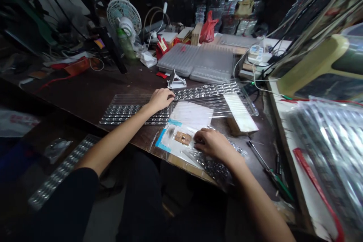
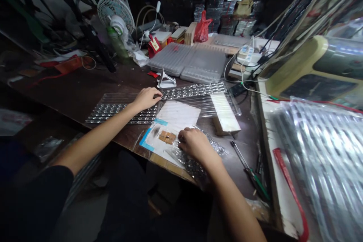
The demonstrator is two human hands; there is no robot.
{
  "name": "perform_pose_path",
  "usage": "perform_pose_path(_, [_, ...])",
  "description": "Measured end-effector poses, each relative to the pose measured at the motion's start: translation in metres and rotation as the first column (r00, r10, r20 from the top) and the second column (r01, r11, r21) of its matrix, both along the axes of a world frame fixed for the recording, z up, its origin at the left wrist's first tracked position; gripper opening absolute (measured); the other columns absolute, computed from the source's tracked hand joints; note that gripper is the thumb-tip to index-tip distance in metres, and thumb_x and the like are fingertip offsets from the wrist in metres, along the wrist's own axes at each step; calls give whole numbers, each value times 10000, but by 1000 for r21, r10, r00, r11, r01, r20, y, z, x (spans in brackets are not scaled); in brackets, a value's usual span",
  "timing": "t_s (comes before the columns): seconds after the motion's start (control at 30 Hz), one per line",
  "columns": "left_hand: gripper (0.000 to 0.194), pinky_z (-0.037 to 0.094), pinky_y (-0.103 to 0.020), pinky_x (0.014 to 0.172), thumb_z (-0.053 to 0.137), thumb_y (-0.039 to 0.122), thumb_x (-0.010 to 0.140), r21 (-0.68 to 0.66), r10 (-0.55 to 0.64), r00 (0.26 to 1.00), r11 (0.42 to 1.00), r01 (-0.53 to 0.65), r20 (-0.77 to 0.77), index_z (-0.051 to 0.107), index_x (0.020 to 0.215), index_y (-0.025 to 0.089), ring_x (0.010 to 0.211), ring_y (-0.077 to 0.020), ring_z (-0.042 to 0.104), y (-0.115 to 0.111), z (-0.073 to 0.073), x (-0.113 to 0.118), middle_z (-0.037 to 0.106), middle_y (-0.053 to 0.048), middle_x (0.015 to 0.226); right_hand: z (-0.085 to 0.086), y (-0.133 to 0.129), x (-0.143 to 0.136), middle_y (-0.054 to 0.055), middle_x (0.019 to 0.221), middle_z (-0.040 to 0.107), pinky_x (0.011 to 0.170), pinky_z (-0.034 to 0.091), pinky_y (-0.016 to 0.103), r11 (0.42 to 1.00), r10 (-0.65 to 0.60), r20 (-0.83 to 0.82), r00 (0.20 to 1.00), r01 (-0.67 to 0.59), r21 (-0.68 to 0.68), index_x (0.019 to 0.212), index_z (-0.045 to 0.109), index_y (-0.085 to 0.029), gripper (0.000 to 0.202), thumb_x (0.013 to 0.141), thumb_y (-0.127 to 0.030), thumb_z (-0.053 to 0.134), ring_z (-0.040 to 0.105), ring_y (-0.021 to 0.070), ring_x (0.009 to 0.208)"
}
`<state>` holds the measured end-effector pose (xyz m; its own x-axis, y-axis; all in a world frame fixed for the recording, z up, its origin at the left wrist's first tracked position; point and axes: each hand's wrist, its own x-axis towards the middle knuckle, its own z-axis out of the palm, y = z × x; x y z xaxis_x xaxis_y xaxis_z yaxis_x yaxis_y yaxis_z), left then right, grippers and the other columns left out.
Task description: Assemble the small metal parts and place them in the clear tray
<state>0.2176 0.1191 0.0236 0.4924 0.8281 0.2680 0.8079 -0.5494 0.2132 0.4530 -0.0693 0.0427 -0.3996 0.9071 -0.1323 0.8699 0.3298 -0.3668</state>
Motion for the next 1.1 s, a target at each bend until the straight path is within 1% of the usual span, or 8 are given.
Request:
perform_pose_path(0.17, [20,454,-362,896,715,232,800,-1,-6,1000,1000,6,26,723,792,215,973,-262,612,7,-8,19,702,-71,954,-3,-2,3,77,897,757,628,400,249,999,-6,16,1000,7,-35,868,741,-185,100,845,-152,650,688,213,795])
perform_pose_path(0.37, [70,449,-362,861,624,236,888,42,-15,1000,999,14,10,685,907,207,952,-262,605,-5,-7,9,695,-80,994,-2,-4,-2,79,876,752,612,378,246,999,-19,21,1000,20,-30,876,728,-179,155,856,-131,582,680,198,761])
perform_pose_path(0.53, [75,456,-352,873,687,252,839,21,7,1000,1000,-6,-25,698,903,216,964,-255,595,-7,-8,7,692,-63,996,-6,-2,-3,70,910,739,643,421,247,999,13,-19,1000,-14,-32,915,727,-191,190,845,-109,571,669,191,770])
perform_pose_path(0.67, [60,473,-357,869,710,255,816,11,32,999,999,-32,-26,707,847,204,975,-265,597,0,-9,13,685,-77,989,-5,-1,-3,90,970,707,743,478,262,1000,25,-85,996,-26,-17,997,731,-192,228,924,-158,517,669,195,827])
perform_pose_path(0.77, [24,479,-358,877,667,204,843,-18,7,999,1000,-6,38,682,845,185,983,-258,614,-5,0,15,694,-82,988,-4,0,-3,106,1011,687,786,491,278,1000,5,-128,992,-6,-9,1035,724,-174,258,962,-168,477,668,200,857])
perform_pose_path(0.83, [33,487,-343,867,630,173,861,-59,-33,987,997,43,156,658,878,176,957,-233,635,-23,7,14,706,-69,974,-4,2,-2,100,1012,697,790,493,286,1000,-11,-171,985,12,3,1028,718,-162,248,957,-151,480,671,202,870])
perform_pose_path(0.93, [56,505,-299,825,623,183,857,-130,-79,922,982,138,380,628,913,181,888,-186,659,-71,10,8,713,-32,932,-7,3,-1,77,1000,732,800,494,295,997,-54,-249,967,64,34,1000,719,-169,211,923,-141,524,681,208,890])
perform_pose_path(1.1, [142,521,-272,819,601,167,857,-269,-20,833,942,201,553,619,997,188,876,-166,673,-145,-14,4,715,-42,948,-10,4,-6,75,954,754,782,495,298,986,-126,-294,947,152,69,940,728,-169,214,834,-103,554,685,208,847])
